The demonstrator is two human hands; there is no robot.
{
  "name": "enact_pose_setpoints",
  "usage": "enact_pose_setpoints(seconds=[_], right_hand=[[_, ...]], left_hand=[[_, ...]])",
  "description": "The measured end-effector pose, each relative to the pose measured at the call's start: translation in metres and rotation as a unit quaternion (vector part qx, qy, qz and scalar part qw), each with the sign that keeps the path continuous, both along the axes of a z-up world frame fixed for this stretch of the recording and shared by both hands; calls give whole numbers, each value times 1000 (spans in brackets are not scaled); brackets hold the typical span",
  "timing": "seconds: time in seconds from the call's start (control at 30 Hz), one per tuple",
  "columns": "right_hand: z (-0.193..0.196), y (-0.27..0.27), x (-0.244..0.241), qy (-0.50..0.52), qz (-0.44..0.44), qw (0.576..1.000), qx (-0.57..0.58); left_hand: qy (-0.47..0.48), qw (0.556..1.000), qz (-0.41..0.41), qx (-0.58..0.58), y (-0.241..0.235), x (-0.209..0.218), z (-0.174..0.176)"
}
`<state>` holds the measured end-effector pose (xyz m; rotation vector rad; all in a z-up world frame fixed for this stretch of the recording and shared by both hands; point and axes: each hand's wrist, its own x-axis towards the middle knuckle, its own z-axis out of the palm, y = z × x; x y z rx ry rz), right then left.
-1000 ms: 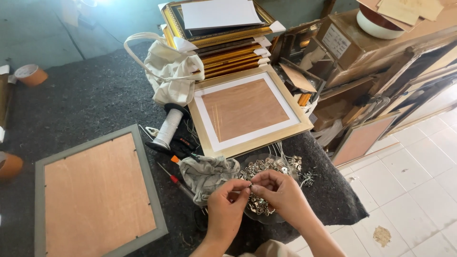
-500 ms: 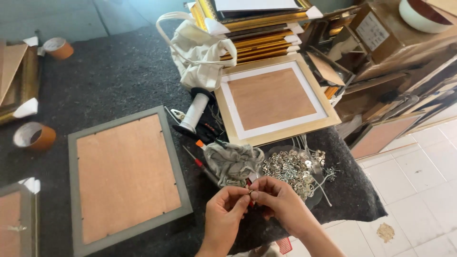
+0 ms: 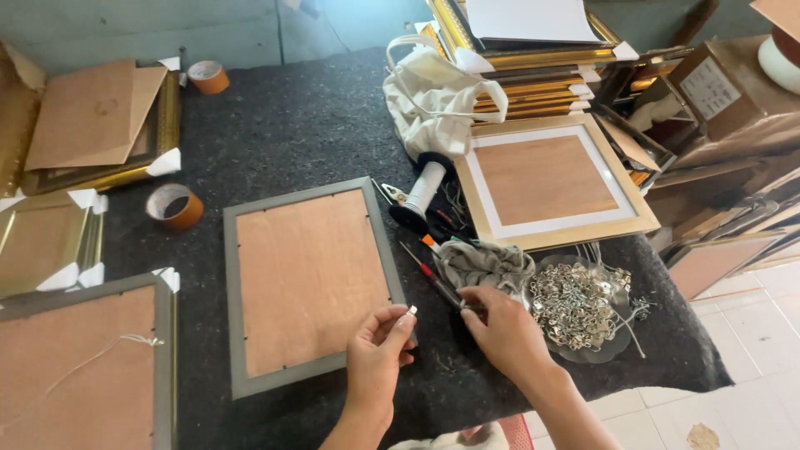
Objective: Assembling picture frames by placing backing material and securing it with metal points using a manual point driver.
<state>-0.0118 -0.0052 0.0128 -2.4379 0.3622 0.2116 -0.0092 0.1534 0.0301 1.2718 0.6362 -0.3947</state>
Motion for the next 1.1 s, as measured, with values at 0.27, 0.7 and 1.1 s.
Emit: enact_pose_setpoints(seconds=[0.27,0.7,1.1], right_hand=[[-6,17,1,47,8,990,-134],[11,42,28,109,31,980,-161],[71,44,17,256,30,963,-73]], left_hand=[[-3,1000,-23,21,25,11,-17],[-57,977,-180,99,39,84,-35],[-23,953,-234,192,38,82,-10]])
